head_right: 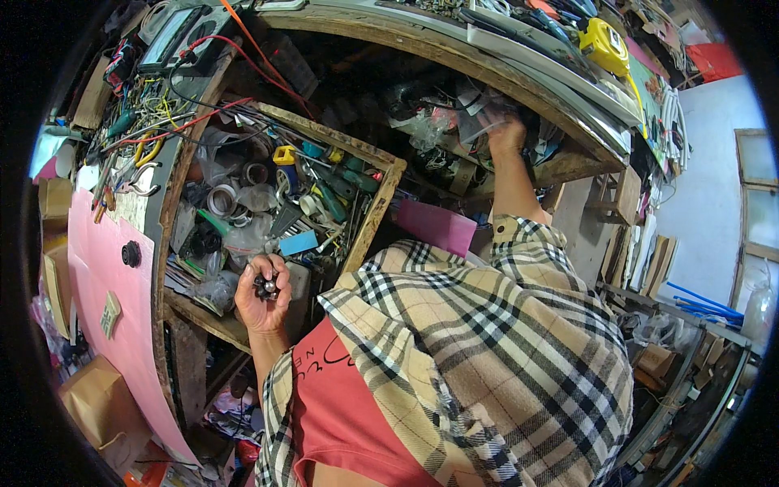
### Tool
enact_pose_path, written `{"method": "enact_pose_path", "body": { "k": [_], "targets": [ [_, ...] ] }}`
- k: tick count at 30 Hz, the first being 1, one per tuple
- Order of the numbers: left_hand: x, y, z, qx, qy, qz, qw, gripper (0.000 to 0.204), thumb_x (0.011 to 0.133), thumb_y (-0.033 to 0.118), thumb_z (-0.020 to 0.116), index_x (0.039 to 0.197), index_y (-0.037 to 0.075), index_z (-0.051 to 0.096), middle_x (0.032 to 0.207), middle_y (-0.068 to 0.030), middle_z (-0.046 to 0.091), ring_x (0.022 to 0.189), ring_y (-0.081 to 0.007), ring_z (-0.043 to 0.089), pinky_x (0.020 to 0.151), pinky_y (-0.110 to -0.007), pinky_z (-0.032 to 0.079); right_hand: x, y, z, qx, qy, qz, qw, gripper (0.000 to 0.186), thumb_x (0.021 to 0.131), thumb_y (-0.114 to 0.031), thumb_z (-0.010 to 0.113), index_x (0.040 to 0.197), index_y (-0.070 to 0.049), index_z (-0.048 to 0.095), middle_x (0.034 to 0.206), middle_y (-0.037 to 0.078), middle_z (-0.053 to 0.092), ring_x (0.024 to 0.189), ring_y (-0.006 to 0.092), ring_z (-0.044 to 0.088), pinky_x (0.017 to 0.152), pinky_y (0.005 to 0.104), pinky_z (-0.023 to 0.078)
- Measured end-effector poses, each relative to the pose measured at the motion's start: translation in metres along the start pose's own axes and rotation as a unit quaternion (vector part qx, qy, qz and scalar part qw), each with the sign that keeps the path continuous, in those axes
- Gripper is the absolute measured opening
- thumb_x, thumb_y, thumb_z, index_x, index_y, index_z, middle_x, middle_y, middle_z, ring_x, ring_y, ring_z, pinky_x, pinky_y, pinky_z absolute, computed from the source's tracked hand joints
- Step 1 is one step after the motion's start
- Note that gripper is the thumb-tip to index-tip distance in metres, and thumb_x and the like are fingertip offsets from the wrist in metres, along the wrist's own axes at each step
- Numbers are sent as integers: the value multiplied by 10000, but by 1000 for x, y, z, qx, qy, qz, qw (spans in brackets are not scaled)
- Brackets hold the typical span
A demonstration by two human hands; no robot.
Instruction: The person rummages through a cluttered drawer, picks up a small black electronic component, and uses a multimeter probe to test it. They handle a plastic bag containing small parts and continue testing the component with the multimeter.
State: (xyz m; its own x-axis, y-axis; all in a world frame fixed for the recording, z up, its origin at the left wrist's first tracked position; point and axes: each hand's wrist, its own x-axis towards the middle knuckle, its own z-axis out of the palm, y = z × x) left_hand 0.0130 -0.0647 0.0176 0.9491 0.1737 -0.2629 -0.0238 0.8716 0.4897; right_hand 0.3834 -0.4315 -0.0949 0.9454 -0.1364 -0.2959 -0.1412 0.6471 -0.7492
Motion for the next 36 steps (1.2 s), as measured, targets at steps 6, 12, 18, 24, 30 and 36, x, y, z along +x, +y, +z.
{"method": "enact_pose_path", "body": {
  "k": [6,12,18,24,30,36],
  "targets": [
    [1,0,0,-2,-3,-9,1000,311,935,266,508,795,8,409,909,-150,457,738,-193,481,458,-262,464,-15,-13,1,15,62,5,998,362,797,-125,418,1091,80,469,1180,293,496,1132,459,488,1007,577,367],
    [-3,0,0,25,2,-15,1000,291,926,260,538,786,47,397,873,-117,455,708,-162,451,449,-223,414,-41,-29,-15,80,-172,108,976,153,776,-112,439,736,19,507,847,128,555,860,324,546,798,460,462],
    [-7,0,8,26,11,-5,1000,226,914,221,562,865,28,454,838,-107,461,661,-146,438,411,-204,366,-101,-37,33,-148,-265,-100,948,151,780,82,634,707,-8,537,735,65,537,727,157,527,708,290,484],
    [-11,1,11,13,27,19,999,126,853,112,646,894,8,587,809,-76,541,608,-116,469,407,-192,337,-98,-37,62,-210,-263,-151,930,111,728,30,681,737,-5,576,770,58,615,677,117,573,660,273,500],
    [-17,16,16,64,46,56,995,223,860,132,638,1031,3,575,790,-49,548,601,-88,462,394,-184,314,-147,-45,166,-45,-332,164,928,291,793,-160,426,806,63,613,719,139,604,607,208,581,576,297,472],
    [-10,36,36,111,66,65,990,462,871,140,608,1270,-35,454,794,-41,569,582,-64,453,390,-181,277,-164,12,239,20,-463,321,826,233,827,-108,457,602,-55,489,601,69,530,508,173,528,498,291,439]
  ]
}}
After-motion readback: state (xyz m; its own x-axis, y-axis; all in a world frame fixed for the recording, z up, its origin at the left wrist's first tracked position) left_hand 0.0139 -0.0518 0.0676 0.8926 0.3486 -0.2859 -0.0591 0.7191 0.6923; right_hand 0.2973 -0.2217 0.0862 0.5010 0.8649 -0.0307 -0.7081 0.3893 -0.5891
